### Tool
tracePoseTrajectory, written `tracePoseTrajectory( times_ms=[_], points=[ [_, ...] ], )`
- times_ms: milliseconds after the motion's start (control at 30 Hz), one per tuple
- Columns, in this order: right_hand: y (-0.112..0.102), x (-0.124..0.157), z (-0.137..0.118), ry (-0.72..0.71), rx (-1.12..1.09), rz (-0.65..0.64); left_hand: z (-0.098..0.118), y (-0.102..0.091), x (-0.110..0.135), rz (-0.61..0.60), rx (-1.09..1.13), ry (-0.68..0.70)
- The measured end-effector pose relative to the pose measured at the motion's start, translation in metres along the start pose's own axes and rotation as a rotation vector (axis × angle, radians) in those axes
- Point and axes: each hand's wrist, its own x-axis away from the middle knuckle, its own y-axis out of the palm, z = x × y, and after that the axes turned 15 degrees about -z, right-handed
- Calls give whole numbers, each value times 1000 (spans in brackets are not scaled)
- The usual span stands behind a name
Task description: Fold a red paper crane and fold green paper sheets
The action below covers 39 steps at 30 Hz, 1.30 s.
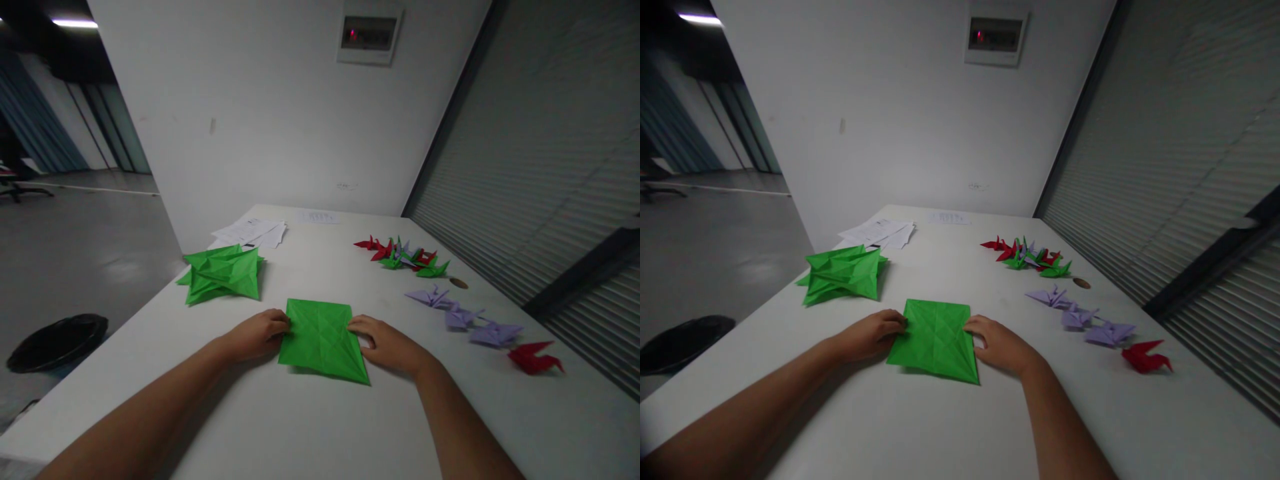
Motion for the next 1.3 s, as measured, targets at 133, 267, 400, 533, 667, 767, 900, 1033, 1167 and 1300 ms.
tracePoseTrajectory(
  times_ms=[133,267,400,533,667,767,900,1033,1167,1300],
  points=[
    [-1,3,-4,23,13,-33,-4,3,-1,33,29,-17],
    [-1,3,-6,15,4,-28,-6,5,-1,71,78,-35],
    [-2,0,-5,-20,7,-27,-7,4,0,70,102,-57],
    [-3,-1,-3,-32,1,-43,-7,4,1,63,102,-51],
    [1,-2,-1,35,-169,-25,-6,3,0,73,106,-83],
    [4,-3,-2,99,-365,-11,-3,1,-1,78,119,-114],
    [4,-7,-7,34,-409,6,2,-3,0,78,139,-142],
    [1,-9,-16,25,-310,37,2,-4,1,106,148,-157],
    [4,-12,-16,193,-224,93,-2,-1,-1,126,135,-186],
    [9,-18,-11,263,-310,134,-4,3,-3,156,148,-240]
  ],
)
